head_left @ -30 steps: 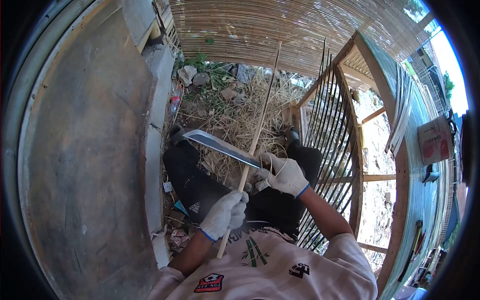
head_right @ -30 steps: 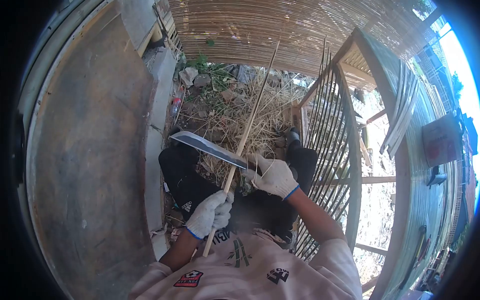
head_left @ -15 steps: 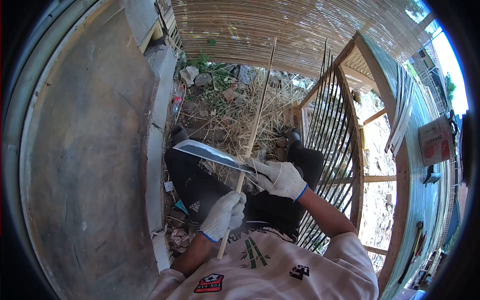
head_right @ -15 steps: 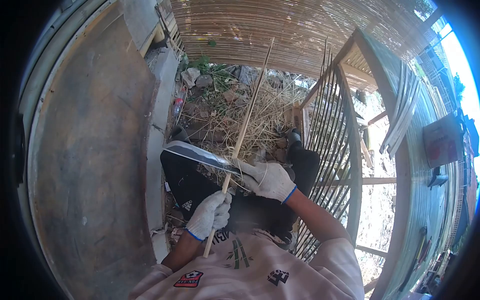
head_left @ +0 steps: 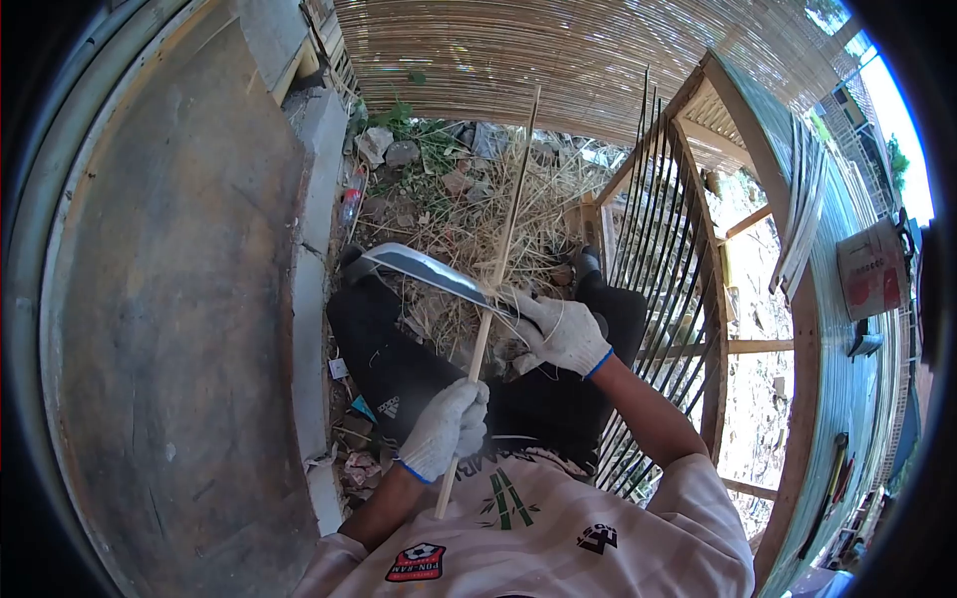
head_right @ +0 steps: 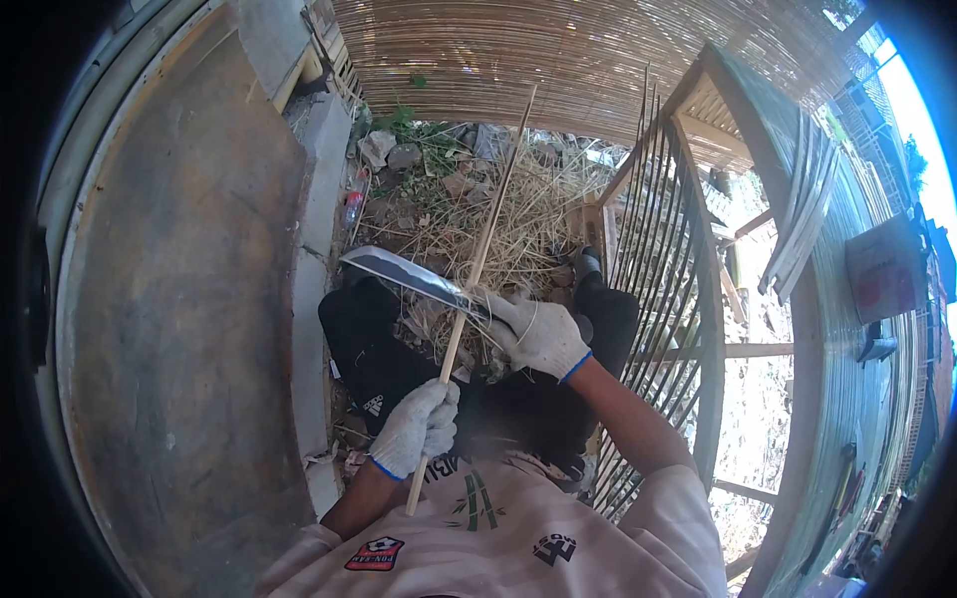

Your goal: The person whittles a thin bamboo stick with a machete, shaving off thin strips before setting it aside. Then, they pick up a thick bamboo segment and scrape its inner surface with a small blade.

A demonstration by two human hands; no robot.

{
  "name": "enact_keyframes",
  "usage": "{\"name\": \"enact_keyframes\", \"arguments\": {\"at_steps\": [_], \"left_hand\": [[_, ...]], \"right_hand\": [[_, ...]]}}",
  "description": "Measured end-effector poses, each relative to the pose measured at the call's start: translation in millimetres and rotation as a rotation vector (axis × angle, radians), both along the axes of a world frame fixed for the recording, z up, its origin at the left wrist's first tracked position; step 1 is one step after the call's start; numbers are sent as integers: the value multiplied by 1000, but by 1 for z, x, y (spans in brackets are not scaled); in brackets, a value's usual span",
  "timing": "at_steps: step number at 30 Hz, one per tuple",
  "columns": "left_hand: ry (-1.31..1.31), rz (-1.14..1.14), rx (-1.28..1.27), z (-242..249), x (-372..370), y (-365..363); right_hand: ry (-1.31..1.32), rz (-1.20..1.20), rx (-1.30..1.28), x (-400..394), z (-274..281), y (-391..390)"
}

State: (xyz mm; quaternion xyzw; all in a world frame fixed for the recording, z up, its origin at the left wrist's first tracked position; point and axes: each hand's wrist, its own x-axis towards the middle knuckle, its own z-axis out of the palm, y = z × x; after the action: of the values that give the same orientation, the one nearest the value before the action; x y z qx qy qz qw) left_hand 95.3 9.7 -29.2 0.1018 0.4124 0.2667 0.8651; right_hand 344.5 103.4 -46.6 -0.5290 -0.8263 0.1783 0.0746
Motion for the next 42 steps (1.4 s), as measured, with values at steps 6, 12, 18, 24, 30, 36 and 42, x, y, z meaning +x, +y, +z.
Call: {"name": "enact_keyframes", "arguments": {"at_steps": [6,12,18,24,30,36,42], "left_hand": [[8,6,19,-6,3,4],[5,-16,16,-7,4,3],[15,-17,24,4,1,0],[69,-3,5,8,-4,-2],[23,-85,-69,26,-25,-29],[66,-163,-26,48,-23,-30],[52,-169,-1,53,-32,-32]], "right_hand": [[105,63,34,-1,11,-8],[41,-61,-16,4,3,-2],[-41,12,44,10,5,4],[-50,-34,89,20,-24,32],[-115,-392,71,68,-44,96],[-327,-454,131,102,-31,137],[-410,-367,96,124,-1,172]]}}
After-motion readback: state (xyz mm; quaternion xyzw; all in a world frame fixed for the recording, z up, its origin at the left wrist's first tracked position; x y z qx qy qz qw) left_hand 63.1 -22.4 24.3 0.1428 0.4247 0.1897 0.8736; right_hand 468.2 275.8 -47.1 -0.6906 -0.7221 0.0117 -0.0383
